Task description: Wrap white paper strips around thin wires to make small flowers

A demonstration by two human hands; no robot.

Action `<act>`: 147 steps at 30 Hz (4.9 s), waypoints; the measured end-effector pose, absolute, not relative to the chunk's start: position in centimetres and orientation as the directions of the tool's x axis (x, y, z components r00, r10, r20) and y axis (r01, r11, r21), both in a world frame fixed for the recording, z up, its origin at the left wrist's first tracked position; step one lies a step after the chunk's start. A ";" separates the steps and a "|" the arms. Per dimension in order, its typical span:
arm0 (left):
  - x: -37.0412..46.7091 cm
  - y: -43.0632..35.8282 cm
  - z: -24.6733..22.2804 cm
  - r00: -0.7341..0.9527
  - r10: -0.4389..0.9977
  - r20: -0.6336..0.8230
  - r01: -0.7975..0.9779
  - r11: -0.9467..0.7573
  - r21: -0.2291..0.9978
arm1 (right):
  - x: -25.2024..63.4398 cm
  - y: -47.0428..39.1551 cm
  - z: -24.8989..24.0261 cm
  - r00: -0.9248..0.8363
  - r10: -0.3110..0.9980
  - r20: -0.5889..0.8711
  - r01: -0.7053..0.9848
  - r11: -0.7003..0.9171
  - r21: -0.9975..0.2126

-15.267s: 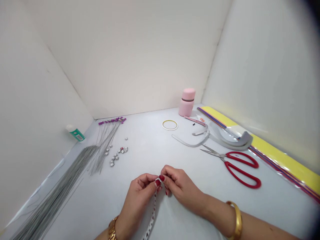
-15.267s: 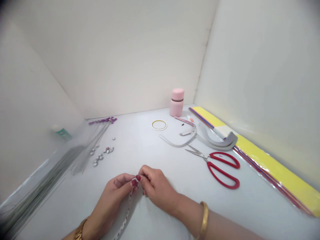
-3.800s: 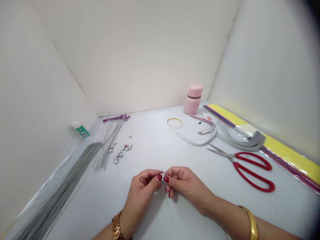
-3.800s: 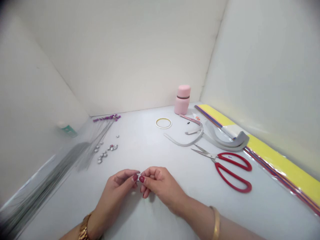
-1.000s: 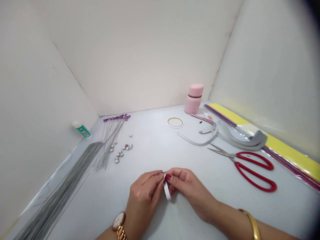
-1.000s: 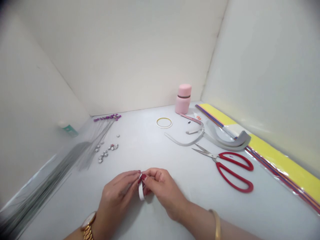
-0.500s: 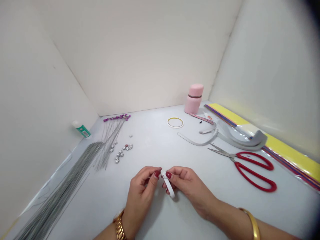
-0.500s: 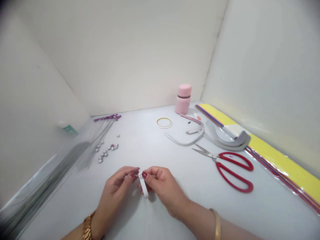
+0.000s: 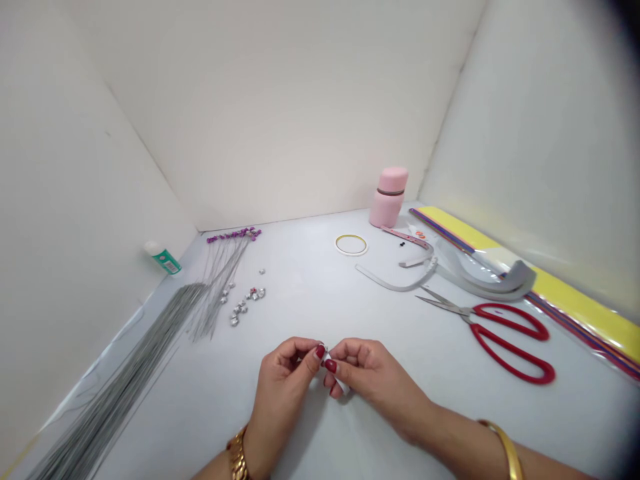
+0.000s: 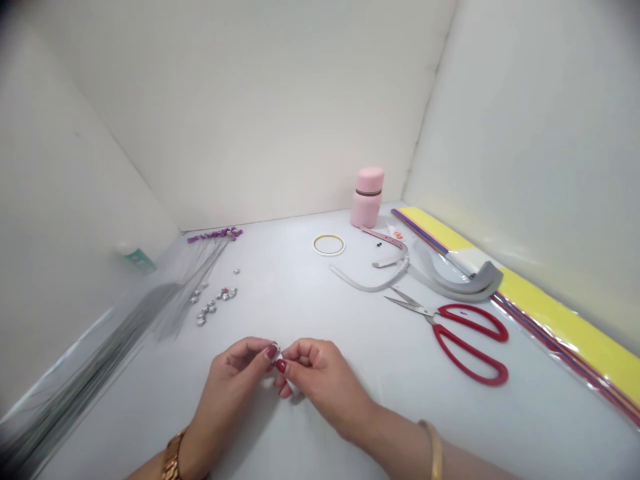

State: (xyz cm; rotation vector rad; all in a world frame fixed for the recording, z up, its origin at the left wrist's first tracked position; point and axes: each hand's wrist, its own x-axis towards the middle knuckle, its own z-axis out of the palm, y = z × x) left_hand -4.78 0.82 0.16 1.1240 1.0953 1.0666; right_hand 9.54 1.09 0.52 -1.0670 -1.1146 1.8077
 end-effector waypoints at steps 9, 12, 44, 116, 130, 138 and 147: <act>-5.4 0.4 -0.1 0.096 0.979 0.182 0.243 -0.200 0.949 | 9.5 1.0 0.8 -0.410 0.881 -0.237 -0.255 -0.360 -0.898; -5.6 0.3 0.1 0.169 0.939 0.300 0.326 -0.340 0.882 | 9.5 1.0 0.9 -0.378 0.894 -0.243 -0.272 -0.358 -0.893; -5.3 0.9 -0.1 0.134 0.987 -0.092 0.147 0.072 0.987 | 10.0 1.2 0.7 -0.309 0.944 -0.112 0.184 -0.057 -0.981; -5.0 0.8 0.6 0.188 0.982 -0.017 -0.027 0.023 0.999 | 9.6 1.0 0.4 -0.315 0.924 -0.215 -0.116 -0.263 -0.958; -5.1 0.6 -0.1 0.157 0.987 -0.022 0.158 -0.003 0.987 | 9.8 1.1 0.1 -0.323 0.934 -0.154 0.045 -0.147 -0.988; -5.6 0.4 0.1 0.195 0.920 0.339 0.473 -0.391 0.789 | 9.7 0.9 0.8 -0.338 0.913 -0.227 -0.112 -0.279 -0.954; -5.7 0.4 0.1 0.240 0.919 0.314 0.402 -0.389 0.829 | 9.5 1.3 0.9 -0.292 0.924 -0.248 -0.234 -0.321 -0.918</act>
